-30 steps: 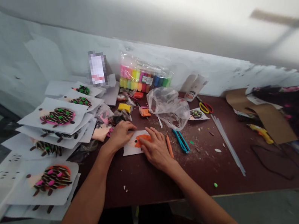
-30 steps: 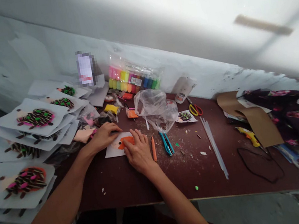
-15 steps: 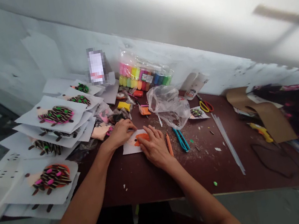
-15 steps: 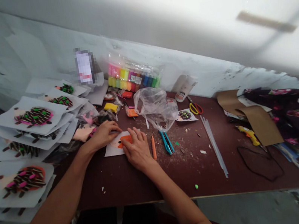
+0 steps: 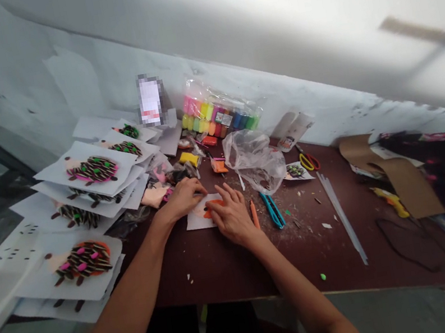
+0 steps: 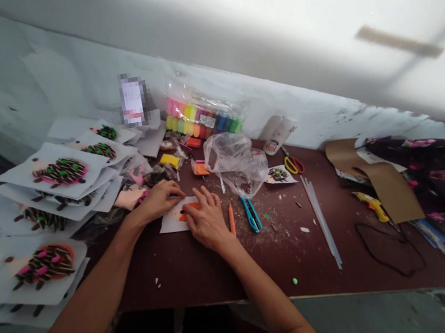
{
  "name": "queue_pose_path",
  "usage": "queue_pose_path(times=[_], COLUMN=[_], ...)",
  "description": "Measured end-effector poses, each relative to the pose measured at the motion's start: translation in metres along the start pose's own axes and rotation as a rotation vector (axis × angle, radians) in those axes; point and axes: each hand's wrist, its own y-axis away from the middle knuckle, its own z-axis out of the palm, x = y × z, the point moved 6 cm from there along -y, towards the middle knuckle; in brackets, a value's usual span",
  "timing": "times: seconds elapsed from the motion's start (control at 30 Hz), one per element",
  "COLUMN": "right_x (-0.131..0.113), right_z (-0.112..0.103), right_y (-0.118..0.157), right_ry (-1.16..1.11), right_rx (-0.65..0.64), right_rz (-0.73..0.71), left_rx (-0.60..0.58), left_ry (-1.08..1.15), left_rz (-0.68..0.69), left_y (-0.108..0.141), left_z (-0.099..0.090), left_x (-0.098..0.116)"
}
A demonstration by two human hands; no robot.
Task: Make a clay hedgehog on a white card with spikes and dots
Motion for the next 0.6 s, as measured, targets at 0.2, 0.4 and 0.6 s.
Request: queue_pose_path(times=[0.2, 0.4, 0.6], right_x=[0.0029, 0.0093, 0.0064], right_z=[0.0016, -0.0022, -0.0002], right_y=[-0.0035, 0.0002, -0.0005], right_ry=[-0.008, -0.035, -0.024], right_rx=[0.009, 0.06, 0.014], right_rz=[-0.029, -0.001, -0.018], left_rx=[0.018, 0.022, 0.018], left_ry=[0.0, 0.008, 0.013], left_rz=[-0.006, -0.01, -0.013], left_y=[0.0003, 0.0008, 0.0004], left_z=[-0.0003, -0.0017, -0.0007], left_x=[0.0006, 0.0011, 0.0006])
